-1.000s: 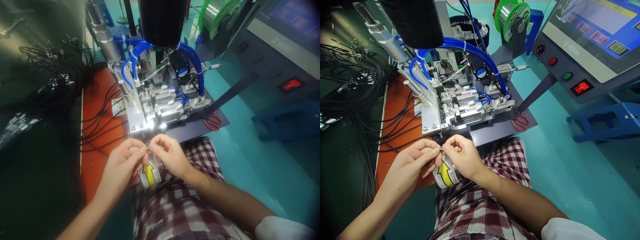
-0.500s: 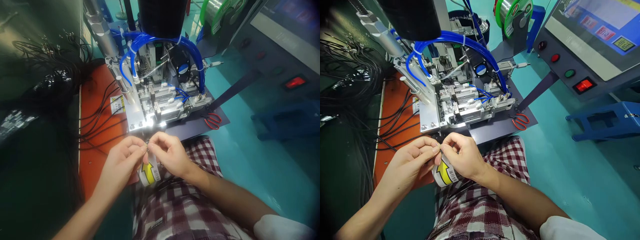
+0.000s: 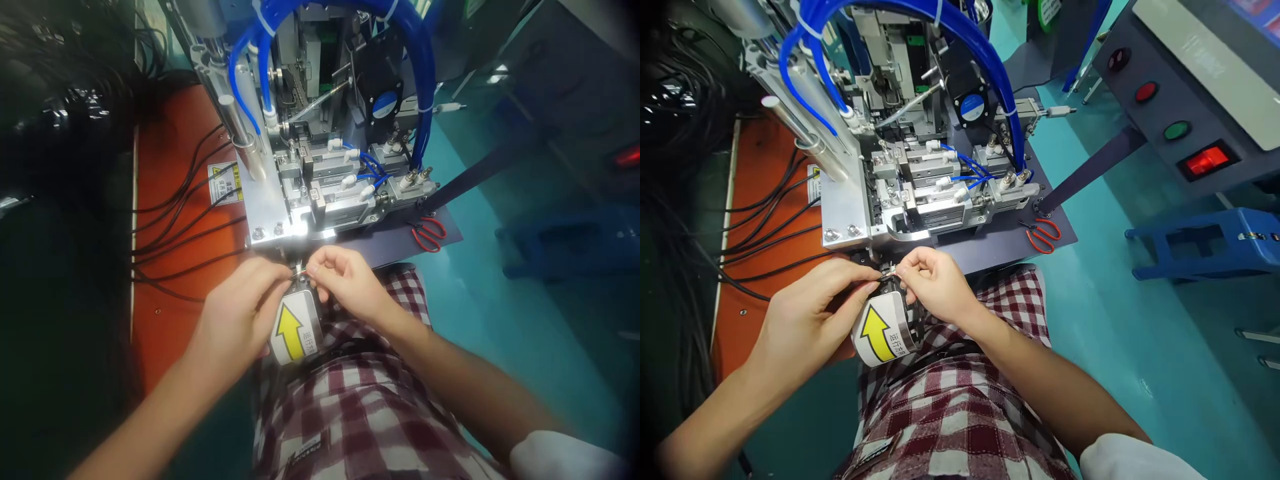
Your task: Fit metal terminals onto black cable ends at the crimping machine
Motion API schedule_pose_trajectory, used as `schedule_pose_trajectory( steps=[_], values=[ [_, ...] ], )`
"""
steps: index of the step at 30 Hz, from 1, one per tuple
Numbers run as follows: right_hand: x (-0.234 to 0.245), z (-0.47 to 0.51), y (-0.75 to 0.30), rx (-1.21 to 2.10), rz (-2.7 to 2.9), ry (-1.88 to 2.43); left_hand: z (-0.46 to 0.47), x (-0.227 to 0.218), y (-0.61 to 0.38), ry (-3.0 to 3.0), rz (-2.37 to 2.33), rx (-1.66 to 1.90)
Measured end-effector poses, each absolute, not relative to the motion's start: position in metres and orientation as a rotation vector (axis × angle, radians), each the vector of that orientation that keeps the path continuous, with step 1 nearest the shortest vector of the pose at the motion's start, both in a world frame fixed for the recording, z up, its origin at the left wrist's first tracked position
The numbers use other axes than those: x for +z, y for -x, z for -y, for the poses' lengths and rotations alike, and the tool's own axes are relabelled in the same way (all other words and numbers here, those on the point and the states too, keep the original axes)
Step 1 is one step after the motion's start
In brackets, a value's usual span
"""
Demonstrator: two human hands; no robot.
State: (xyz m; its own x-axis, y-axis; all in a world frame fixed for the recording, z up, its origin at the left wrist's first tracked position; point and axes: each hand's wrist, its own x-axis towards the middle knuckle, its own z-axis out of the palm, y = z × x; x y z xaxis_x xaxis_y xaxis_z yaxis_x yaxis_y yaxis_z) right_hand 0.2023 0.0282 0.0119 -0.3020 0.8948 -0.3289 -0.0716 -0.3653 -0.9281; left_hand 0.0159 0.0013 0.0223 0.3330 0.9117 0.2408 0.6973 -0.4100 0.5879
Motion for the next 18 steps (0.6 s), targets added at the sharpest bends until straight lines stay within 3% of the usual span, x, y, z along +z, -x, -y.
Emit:
schedule_pose_trajectory(
  steps=[18],
  values=[
    [0.001,-0.030,-0.200,1.691,1.151,1.335,-0.001,0.010,-0.009,-2.526,-1.439,0.711]
  ],
)
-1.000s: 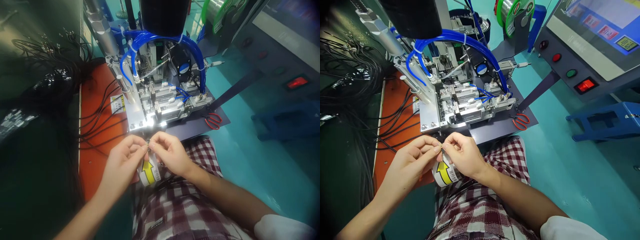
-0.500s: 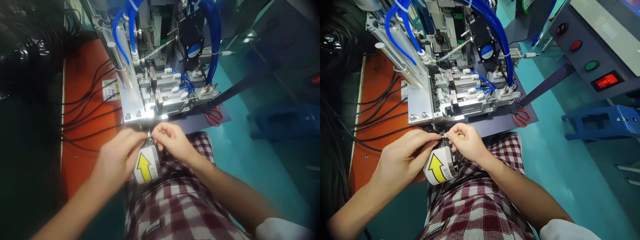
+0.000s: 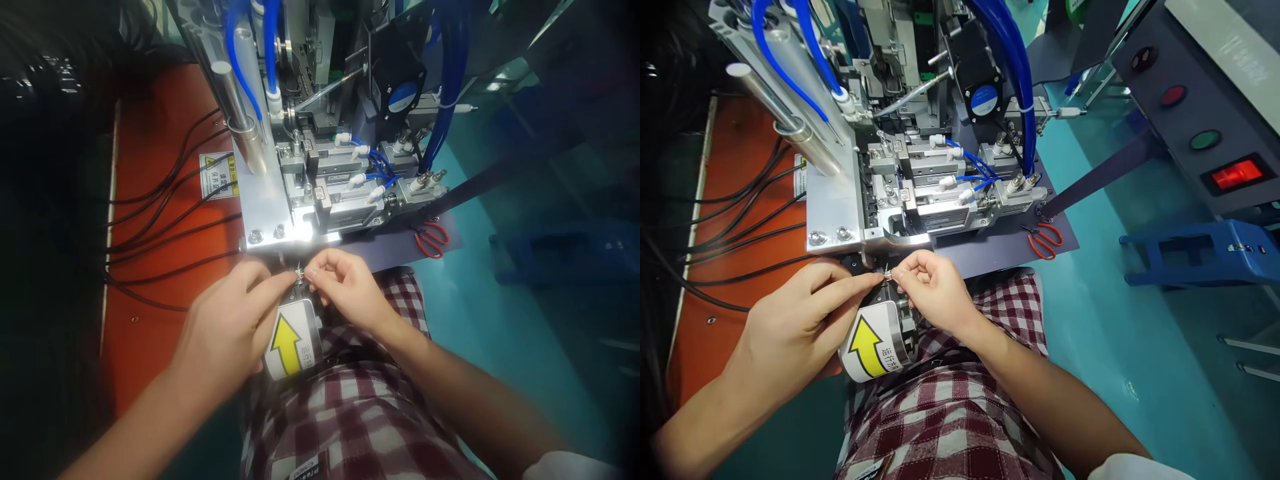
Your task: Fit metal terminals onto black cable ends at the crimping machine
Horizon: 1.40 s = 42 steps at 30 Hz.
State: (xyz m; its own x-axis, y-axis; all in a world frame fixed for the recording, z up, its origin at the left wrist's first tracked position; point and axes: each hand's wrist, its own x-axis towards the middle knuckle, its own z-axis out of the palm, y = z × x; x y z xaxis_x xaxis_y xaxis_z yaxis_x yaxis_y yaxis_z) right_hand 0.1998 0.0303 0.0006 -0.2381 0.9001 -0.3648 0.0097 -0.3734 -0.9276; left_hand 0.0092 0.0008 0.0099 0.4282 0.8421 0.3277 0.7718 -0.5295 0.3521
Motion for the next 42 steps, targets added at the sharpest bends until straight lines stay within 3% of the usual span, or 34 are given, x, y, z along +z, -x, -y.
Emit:
schedule_pose_trajectory(
  steps=[19,25,32,42],
  values=[
    [-0.001,-0.032,-0.199,1.745,1.116,1.380,-0.001,0.013,-0.011,-2.629,-1.441,0.664],
    [-0.002,-0.031,-0.199,1.626,1.232,1.410,-0.001,0.011,-0.012,-2.642,-1.442,0.656],
    [-0.003,-0.026,-0.203,1.788,1.104,1.377,-0.001,0.008,-0.010,-2.631,-1.449,0.669],
    [-0.008,-0.019,-0.199,1.620,1.125,1.407,0.004,0.003,-0.009,-2.610,-1.495,0.686]
  ],
)
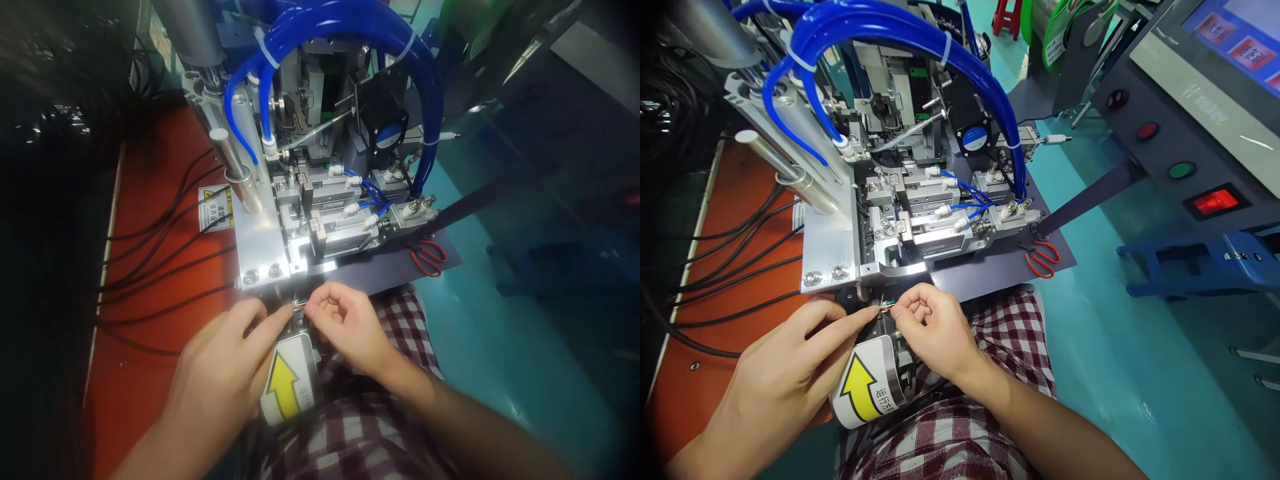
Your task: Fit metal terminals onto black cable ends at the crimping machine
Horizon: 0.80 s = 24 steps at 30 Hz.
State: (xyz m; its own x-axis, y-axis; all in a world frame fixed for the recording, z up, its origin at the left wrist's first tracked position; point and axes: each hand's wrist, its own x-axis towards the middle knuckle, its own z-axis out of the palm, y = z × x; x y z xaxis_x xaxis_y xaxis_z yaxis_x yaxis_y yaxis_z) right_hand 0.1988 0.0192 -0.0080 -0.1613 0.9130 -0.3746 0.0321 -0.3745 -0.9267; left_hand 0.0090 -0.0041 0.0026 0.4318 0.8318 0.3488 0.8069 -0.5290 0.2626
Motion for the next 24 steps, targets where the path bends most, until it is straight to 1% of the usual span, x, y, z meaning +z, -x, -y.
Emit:
schedule_pose_trajectory(
  steps=[24],
  values=[
    [-0.0055,-0.0257,-0.2014,1.612,1.233,1.433,0.0035,0.0014,-0.0070,-2.577,-1.481,0.669]
  ],
)
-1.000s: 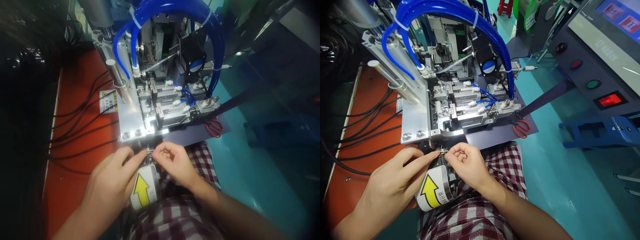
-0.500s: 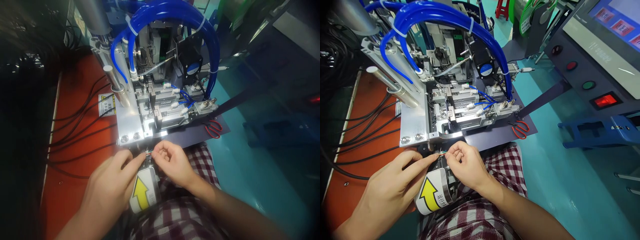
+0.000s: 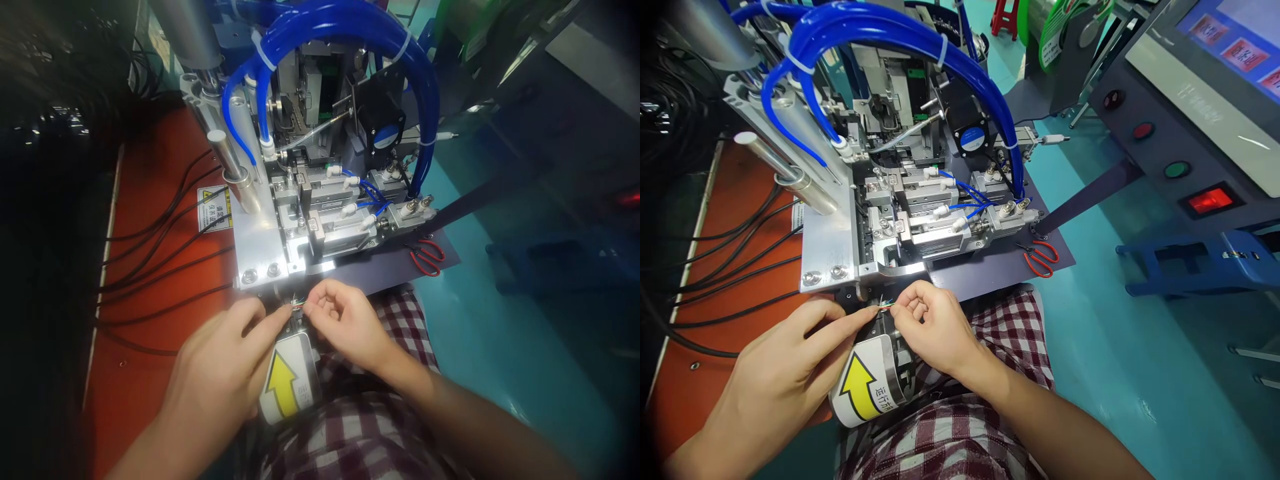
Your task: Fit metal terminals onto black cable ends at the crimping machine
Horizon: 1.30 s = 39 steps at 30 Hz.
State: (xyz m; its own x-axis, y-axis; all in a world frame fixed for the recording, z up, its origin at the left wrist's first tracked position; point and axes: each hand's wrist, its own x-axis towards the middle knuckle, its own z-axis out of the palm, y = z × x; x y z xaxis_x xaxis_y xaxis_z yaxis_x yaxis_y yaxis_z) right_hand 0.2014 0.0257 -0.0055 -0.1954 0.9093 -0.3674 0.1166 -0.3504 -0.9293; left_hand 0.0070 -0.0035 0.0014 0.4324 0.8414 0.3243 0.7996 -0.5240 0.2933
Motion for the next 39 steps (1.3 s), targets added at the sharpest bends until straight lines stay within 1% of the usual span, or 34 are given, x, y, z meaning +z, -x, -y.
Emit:
schedule_pose_trajectory(
  steps=[3,7,13,18,23,32,37,39],
  values=[
    [-0.004,-0.027,-0.203,1.575,1.326,1.439,0.003,0.002,-0.006,-2.578,-1.480,0.664],
    [0.001,-0.027,-0.205,1.362,1.556,1.430,0.003,0.001,-0.006,-2.590,-1.475,0.655],
    [0.000,-0.030,-0.205,1.541,1.450,1.438,0.002,0.003,-0.005,-2.606,-1.482,0.632],
    [-0.003,-0.029,-0.206,1.361,1.603,1.401,-0.002,0.009,-0.007,-2.667,-1.439,0.641],
    [-0.002,-0.028,-0.211,1.486,1.439,1.426,-0.002,0.009,-0.007,-2.647,-1.452,0.628],
    [0.000,-0.028,-0.205,1.462,1.377,1.405,-0.003,0.009,-0.008,-2.641,-1.448,0.647],
    [0.000,-0.032,-0.202,1.682,1.212,1.412,-0.003,0.009,-0.008,-2.637,-1.451,0.648],
    [-0.001,-0.032,-0.201,1.710,1.178,1.418,-0.002,0.008,-0.008,-2.634,-1.449,0.648]
  ],
)
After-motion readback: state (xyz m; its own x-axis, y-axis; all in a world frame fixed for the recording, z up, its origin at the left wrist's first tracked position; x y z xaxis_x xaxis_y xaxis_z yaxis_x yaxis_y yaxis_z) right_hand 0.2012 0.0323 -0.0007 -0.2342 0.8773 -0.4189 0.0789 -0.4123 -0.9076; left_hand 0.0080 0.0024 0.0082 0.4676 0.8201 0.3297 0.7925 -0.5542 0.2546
